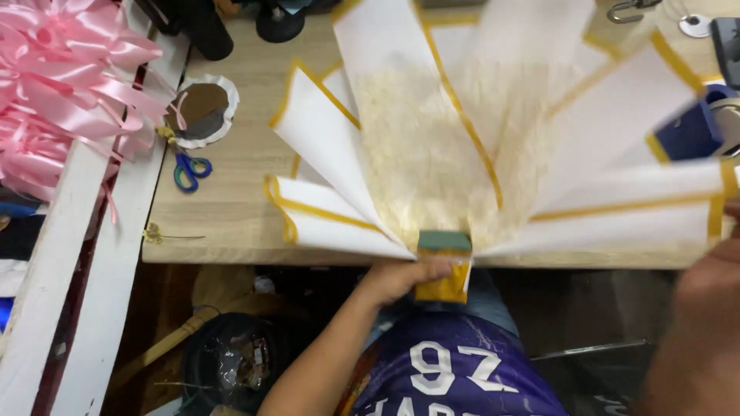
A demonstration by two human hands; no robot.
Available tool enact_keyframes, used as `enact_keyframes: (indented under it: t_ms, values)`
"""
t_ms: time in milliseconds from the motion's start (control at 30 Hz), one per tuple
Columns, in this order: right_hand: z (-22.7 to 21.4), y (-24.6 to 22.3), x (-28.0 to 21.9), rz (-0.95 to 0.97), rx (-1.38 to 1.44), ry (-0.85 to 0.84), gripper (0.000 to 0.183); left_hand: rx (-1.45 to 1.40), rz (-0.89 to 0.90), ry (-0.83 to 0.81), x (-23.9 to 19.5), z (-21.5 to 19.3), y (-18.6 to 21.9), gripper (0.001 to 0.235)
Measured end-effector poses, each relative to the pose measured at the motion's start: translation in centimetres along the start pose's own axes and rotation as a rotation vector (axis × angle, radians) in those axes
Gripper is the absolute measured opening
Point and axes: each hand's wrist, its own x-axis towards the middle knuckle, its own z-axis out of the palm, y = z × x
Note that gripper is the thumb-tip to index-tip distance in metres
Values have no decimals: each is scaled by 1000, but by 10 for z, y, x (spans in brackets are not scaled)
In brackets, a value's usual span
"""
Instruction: The person assembles a decorative fan by folding white paper sheets with gold edges and securing them to a central handle using clear tape. They repeatedly fold, align, and tape the paper layers to form a fan shape.
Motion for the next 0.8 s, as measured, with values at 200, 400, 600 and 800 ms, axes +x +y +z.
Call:
enact_keyframes:
  t_ms: [200,400,600,800]
  values:
    - [112,-67,-64,551,143,-647,59,-14,121,122,63,2,25,75]
    - [170,-75,-77,559,396,-816,67,40,192,173,79,11,62,92]
    - [179,-82,-76,599,463,-802,53,-194,290,210,91,-1,57,89]
    - [177,-83,-78,576,456,-808,49,-288,262,214,93,-3,55,85]
